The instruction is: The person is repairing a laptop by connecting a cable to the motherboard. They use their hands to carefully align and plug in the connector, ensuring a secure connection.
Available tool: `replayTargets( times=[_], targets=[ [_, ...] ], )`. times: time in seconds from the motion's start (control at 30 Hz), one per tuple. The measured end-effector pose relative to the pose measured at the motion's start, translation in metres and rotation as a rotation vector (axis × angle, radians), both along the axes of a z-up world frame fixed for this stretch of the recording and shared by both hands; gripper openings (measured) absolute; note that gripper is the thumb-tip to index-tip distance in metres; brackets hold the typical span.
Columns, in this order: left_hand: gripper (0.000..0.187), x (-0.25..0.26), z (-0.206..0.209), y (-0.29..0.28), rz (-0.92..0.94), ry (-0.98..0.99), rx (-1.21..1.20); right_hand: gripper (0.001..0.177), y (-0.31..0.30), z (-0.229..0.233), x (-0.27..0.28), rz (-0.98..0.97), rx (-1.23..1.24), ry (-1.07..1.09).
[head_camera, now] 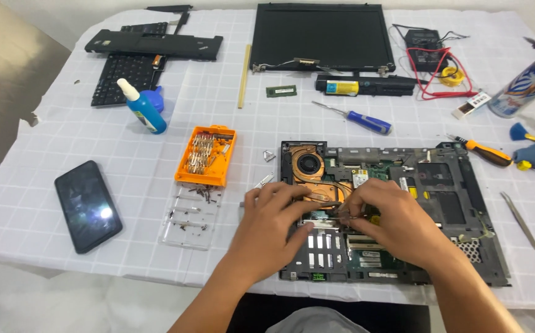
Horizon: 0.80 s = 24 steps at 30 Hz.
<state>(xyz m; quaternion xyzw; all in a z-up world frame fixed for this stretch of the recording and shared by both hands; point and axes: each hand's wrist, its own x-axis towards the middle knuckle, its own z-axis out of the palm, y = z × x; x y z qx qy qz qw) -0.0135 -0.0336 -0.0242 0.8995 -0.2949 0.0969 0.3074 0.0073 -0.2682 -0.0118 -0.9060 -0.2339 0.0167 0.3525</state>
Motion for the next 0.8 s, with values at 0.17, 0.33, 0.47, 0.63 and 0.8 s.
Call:
replayTargets(
  times=[0.17,0.33,0.47,0.63,0.8],
  targets=[
    [0.025,0.009,-0.004,-0.021,-0.058,0.036,0.003,0.019,-0.003,0.005,-0.002,-0.184,-0.027,0.179],
    [0.013,0.010,-0.007,-0.024,-0.093,0.090,-0.018,0.022,-0.017,-0.001,-0.012,-0.371,0.211,0.164],
    [0.016,0.009,-0.005,-0.022,-0.135,0.136,-0.031,0.016,-0.022,-0.001,-0.016,-0.378,0.159,0.020],
    [0.013,0.007,-0.008,-0.022,-0.140,0.129,-0.040,0.016,-0.020,-0.007,-0.020,-0.306,0.086,0.018],
    [0.011,0.002,-0.008,-0.021,-0.143,0.018,-0.002,0.030,-0.009,0.007,-0.027,-0.450,0.231,0.318]
  ],
)
